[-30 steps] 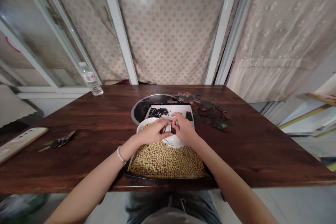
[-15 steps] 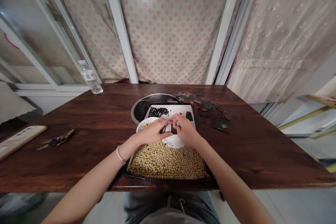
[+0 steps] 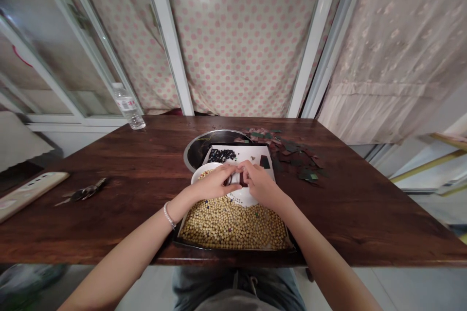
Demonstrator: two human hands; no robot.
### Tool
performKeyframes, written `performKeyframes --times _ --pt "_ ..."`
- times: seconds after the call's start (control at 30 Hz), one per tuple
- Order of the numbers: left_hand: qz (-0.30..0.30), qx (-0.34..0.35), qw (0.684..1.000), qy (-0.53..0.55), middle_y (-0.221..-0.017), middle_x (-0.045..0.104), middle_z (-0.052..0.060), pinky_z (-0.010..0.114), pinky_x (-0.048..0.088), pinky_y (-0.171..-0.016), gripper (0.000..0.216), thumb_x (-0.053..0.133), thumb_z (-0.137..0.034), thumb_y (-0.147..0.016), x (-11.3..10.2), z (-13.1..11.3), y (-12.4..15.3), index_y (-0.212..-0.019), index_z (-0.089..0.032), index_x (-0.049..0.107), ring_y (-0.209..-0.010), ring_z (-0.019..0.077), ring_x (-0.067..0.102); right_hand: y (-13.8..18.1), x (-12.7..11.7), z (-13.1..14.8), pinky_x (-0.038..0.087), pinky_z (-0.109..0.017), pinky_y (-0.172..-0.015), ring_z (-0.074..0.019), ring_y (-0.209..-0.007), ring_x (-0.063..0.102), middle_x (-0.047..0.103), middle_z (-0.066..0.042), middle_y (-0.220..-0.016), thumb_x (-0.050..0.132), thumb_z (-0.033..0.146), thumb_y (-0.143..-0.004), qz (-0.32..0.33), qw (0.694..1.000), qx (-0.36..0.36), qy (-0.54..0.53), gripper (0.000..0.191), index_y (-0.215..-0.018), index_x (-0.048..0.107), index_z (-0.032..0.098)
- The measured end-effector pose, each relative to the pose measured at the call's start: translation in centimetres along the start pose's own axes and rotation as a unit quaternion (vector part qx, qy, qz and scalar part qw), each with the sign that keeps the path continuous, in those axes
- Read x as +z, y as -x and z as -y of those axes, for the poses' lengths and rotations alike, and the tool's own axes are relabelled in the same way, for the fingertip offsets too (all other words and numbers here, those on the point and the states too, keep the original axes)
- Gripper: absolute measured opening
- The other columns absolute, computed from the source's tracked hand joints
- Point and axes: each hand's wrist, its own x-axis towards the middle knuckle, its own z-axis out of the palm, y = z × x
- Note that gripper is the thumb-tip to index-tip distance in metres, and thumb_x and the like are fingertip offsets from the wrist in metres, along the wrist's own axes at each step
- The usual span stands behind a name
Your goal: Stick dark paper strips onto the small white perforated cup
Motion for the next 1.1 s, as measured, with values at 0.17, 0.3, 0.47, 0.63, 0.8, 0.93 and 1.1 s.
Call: performKeyframes --times 0.17,0.3,0.47,0.63,0.8,0.93,1.1 --pt "-0.001 -0.001 1.0 -0.001 -0.117 0.06 0.012 0.043 0.044 -0.092 0.035 0.062 -0.032 -0.082 -0.3 -0.4 0.2 -0.113 -0.016 0.055 -0.109 0.0287 0.055 -0.4 0.3 -0.4 0.041 -0.03 -0.07 -0.0188 -0.074 0.052 0.057 0.001 -0.073 0.045 0.001 -0.071 -0.05 0.998 0.023 -0.023 0.039 -0.104 0.046 0.022" --pt "-0.005 -0.002 1.0 -0.003 -0.117 0.06 0.013 0.043 0.044 -0.093 0.034 0.061 -0.031 -0.083 -0.5 -0.8 0.3 -0.112 -0.015 0.055 -0.111 0.0291 0.054 -0.9 0.8 -0.9 0.041 -0.029 -0.069 -0.0185 -0.073 0.053 0.059 0.001 -0.073 0.046 0.001 -0.071 -0.067 0.997 0.034 -0.028 0.04 -0.105 0.045 0.022" --pt "-0.008 -0.003 1.0 0.002 -0.113 0.062 0.012 0.042 0.045 -0.09 0.033 0.063 -0.03 -0.081 -0.3 -0.6 0.2 -0.11 -0.016 0.056 -0.107 0.0284 0.056 -0.6 0.7 -0.5 0.041 -0.03 -0.071 -0.0183 -0.074 0.053 0.057 0.0 -0.075 0.043 -0.002 -0.069 -0.06 0.998 0.02 -0.007 0.044 -0.107 0.042 0.021" --pt "-0.017 0.006 1.0 0.006 -0.117 0.061 0.013 0.041 0.045 -0.091 0.036 0.064 -0.03 -0.08 -0.1 -0.2 0.2 -0.111 -0.015 0.056 -0.107 0.0276 0.056 0.0 0.3 0.4 0.041 -0.03 -0.071 -0.0193 -0.076 0.052 0.054 -0.001 -0.074 0.039 -0.003 -0.071 -0.004 1.0 0.014 0.026 0.043 -0.108 0.041 0.02" --pt "-0.018 0.004 1.0 -0.002 -0.111 0.062 0.012 0.04 0.046 -0.088 0.035 0.063 -0.031 -0.08 -0.1 -0.2 0.2 -0.111 -0.016 0.056 -0.103 0.0273 0.057 -0.6 0.6 -0.4 0.041 -0.033 -0.078 -0.0201 -0.082 0.053 0.057 -0.001 -0.077 0.041 -0.002 -0.072 -0.031 0.999 0.01 0.014 0.045 -0.111 0.039 0.019" --pt "-0.006 -0.002 1.0 0.002 -0.105 0.063 0.012 0.04 0.047 -0.083 0.033 0.061 -0.032 -0.081 -0.2 -0.3 0.1 -0.109 -0.015 0.057 -0.098 0.0269 0.058 -1.3 0.9 -1.2 0.042 -0.032 -0.077 -0.0197 -0.081 0.053 0.058 -0.001 -0.078 0.045 0.0 -0.073 -0.057 0.998 0.012 0.007 0.045 -0.112 0.039 0.02" --pt "-0.005 0.0 1.0 0.007 -0.106 0.063 0.012 0.041 0.046 -0.085 0.033 0.062 -0.03 -0.08 -0.3 -0.3 0.0 -0.109 -0.015 0.057 -0.1 0.0272 0.057 -0.9 0.5 -0.8 0.042 -0.032 -0.076 -0.0192 -0.081 0.053 0.057 -0.001 -0.078 0.043 -0.001 -0.073 -0.047 0.999 0.005 0.009 0.042 -0.109 0.039 0.02"
